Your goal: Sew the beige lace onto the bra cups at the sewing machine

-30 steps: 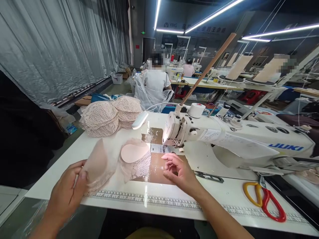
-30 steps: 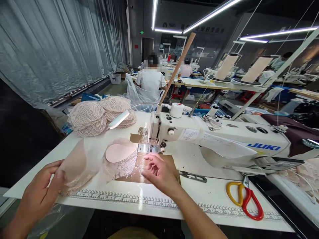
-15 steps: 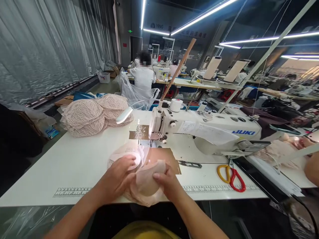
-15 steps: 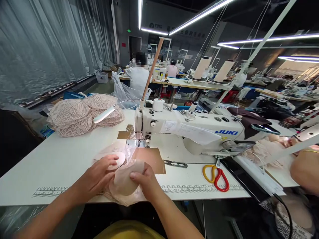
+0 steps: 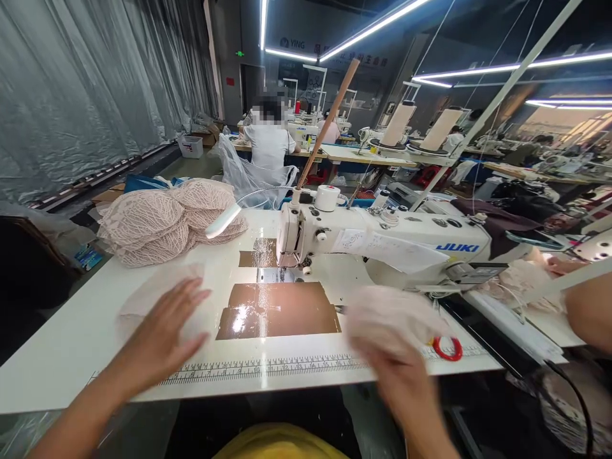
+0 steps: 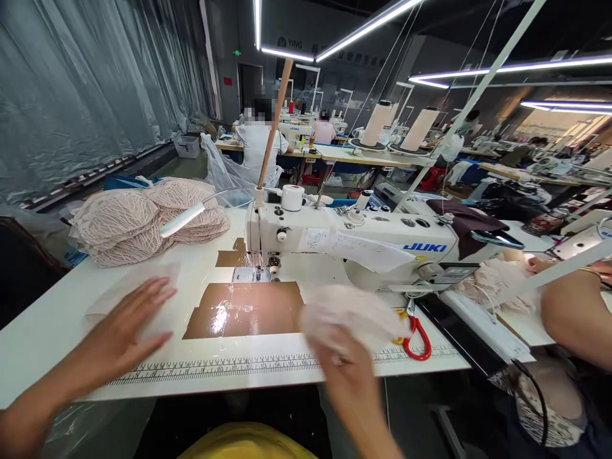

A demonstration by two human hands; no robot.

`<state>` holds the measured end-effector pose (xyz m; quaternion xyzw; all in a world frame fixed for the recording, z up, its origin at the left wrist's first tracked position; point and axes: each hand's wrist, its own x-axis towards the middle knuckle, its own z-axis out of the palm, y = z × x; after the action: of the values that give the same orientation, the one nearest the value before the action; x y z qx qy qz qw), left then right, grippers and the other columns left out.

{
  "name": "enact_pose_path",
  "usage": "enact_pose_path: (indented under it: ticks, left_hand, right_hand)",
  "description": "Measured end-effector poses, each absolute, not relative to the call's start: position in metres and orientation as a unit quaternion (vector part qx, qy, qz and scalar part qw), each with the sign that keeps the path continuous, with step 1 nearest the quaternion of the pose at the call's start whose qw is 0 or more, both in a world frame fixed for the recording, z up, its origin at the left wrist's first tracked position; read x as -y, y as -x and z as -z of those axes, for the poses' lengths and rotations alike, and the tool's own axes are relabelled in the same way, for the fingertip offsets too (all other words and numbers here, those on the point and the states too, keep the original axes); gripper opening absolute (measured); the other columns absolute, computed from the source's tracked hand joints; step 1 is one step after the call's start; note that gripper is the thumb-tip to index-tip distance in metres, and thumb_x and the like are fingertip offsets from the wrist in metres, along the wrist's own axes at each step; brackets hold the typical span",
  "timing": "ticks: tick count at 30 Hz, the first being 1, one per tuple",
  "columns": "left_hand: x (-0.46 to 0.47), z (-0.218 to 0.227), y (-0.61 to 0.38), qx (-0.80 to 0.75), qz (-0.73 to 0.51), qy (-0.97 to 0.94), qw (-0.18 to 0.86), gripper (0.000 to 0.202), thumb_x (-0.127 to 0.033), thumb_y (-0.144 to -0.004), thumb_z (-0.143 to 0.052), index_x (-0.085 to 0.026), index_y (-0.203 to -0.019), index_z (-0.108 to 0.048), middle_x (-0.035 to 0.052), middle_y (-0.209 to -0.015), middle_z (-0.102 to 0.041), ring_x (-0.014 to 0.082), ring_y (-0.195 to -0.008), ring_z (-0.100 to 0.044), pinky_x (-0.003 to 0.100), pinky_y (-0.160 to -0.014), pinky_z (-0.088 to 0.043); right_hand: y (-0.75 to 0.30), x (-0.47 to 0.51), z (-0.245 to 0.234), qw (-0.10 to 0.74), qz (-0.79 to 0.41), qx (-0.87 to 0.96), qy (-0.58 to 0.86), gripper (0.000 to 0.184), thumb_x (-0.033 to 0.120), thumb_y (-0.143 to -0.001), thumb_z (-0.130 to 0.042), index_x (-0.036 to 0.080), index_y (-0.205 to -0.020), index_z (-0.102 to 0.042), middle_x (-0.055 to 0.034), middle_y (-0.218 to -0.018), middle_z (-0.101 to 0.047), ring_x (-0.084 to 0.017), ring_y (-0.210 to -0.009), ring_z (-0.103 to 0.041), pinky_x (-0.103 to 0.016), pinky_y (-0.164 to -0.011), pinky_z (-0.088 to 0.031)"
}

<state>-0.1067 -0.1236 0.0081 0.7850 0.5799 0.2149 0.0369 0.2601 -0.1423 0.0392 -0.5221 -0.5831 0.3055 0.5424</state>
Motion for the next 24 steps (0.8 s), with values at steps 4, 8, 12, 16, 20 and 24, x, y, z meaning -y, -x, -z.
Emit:
enact_pose_path:
  ticks: [4, 8, 12, 16, 20, 24]
  left_hand:
    - [0.151, -0.032, 0.036, -0.426, -0.216, -0.83, 0.288, 0.067, -0.03, -0.073, -0.072, -0.029, -0.136, -0.051, 0.0071, -0.135, -0.058, 0.0318, -0.121, -0.055, 0.036, -0.098, -0.048]
    - [0.154, -0.024, 0.039, -0.505, -0.261, -0.741, 0.359, 0.038, -0.011, -0.075, -0.057, -0.026, -0.107, -0.071, 0.0021, -0.106, -0.073, 0.0235, -0.094, -0.067, 0.026, -0.078, -0.053]
    - [0.152, -0.01, 0.073, -0.628, -0.321, -0.645, 0.294, 0.027, -0.022, -0.079, -0.058, -0.022, -0.103, -0.071, 0.004, -0.098, -0.072, 0.0238, -0.086, -0.066, 0.027, -0.074, -0.051]
    - [0.162, -0.014, 0.054, -0.474, -0.351, -0.634, 0.5, 0.044, -0.045, -0.088, -0.055, -0.023, -0.125, -0.062, 0.0088, -0.116, -0.066, 0.0279, -0.103, -0.061, 0.034, -0.089, -0.05]
    - [0.167, -0.021, 0.027, -0.335, -0.361, -0.644, 0.585, 0.08, -0.067, -0.079, -0.056, -0.025, -0.145, -0.04, 0.0127, -0.126, -0.056, 0.0297, -0.107, -0.056, 0.038, -0.092, -0.048]
    - [0.158, -0.01, 0.031, -0.431, -0.4, -0.617, 0.523, 0.083, -0.065, -0.075, -0.063, -0.029, -0.145, -0.037, 0.0118, -0.143, -0.042, 0.0313, -0.118, -0.048, 0.039, -0.096, -0.044]
  right_hand:
    - [-0.198, 0.146, -0.02, 0.29, -0.464, 0.779, 0.307, 0.011, 0.013, -0.081, -0.056, 0.021, -0.075, -0.06, 0.0013, -0.075, -0.064, -0.015, -0.068, -0.059, -0.023, -0.061, -0.043]
    - [-0.196, 0.14, -0.022, 0.388, -0.314, 0.808, 0.314, 0.02, 0.005, -0.067, -0.055, 0.023, -0.075, -0.051, 0.0029, -0.071, -0.056, -0.012, -0.058, -0.049, -0.021, -0.053, -0.035]
    - [-0.215, 0.125, -0.024, 0.529, -0.238, 0.718, 0.385, 0.018, 0.007, -0.073, -0.057, 0.023, -0.075, -0.049, 0.0018, -0.071, -0.053, -0.013, -0.062, -0.049, -0.022, -0.055, -0.037]
    - [-0.199, 0.117, -0.018, 0.456, -0.486, 0.632, 0.396, 0.011, 0.025, -0.08, -0.062, 0.02, -0.073, -0.054, 0.0013, -0.069, -0.053, -0.014, -0.063, -0.049, -0.023, -0.058, -0.04]
    - [-0.174, 0.12, -0.008, 0.303, -0.755, 0.515, 0.269, 0.021, 0.036, -0.076, -0.07, 0.018, -0.076, -0.059, 0.0017, -0.07, -0.057, -0.012, -0.065, -0.05, -0.022, -0.06, -0.04]
    - [-0.171, 0.126, -0.004, 0.274, -0.82, 0.457, 0.209, 0.029, 0.04, -0.067, -0.079, 0.017, -0.071, -0.063, 0.0022, -0.065, -0.058, -0.013, -0.064, -0.054, -0.025, -0.064, -0.043]
